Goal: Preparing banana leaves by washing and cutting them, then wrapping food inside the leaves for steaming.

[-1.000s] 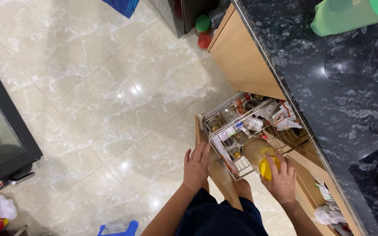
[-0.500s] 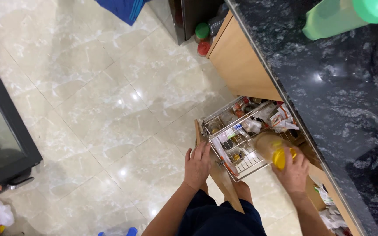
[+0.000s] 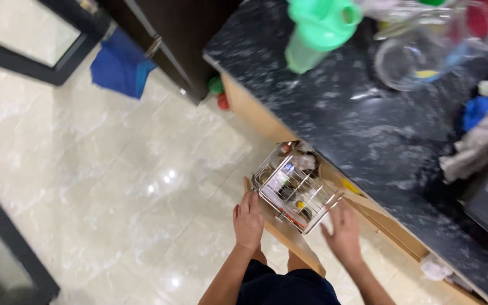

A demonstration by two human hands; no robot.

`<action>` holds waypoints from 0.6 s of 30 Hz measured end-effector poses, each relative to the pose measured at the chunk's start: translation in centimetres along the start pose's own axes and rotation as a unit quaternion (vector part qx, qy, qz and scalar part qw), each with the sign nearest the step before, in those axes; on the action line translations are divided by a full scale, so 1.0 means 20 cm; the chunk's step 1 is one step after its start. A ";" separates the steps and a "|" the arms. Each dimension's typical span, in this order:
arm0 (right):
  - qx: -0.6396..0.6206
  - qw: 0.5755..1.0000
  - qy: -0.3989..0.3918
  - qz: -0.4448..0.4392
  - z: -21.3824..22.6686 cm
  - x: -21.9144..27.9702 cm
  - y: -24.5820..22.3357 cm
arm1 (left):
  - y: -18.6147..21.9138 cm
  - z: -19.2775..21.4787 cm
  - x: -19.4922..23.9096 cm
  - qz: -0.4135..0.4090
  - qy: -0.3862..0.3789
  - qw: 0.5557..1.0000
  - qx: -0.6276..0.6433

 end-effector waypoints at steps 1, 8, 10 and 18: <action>-0.041 0.999 0.000 0.005 -0.01 0.06 -0.04 | 0.02 -0.02 -0.03 -0.001 -0.002 1.000 -0.002; -0.199 0.966 -0.074 -0.145 0.00 0.29 -0.17 | 0.16 -0.07 -0.27 -0.022 -0.063 0.998 -0.009; -0.193 0.946 -0.189 -0.179 -0.03 0.30 -0.16 | 0.20 -0.10 -0.34 -0.008 -0.105 0.994 0.010; -0.240 0.951 -0.046 -0.192 -0.27 0.18 0.07 | 0.36 0.02 -0.44 -0.119 0.018 0.984 0.133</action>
Point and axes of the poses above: each hand's wrist, its own x-axis away from the middle knuckle, its own z-axis out of the back of the hand, y = z × x, the point moved 1 cm from there along -x, towards the middle knuckle, and after that the axes turned 2 degrees about -y, right-handed, at the moved point
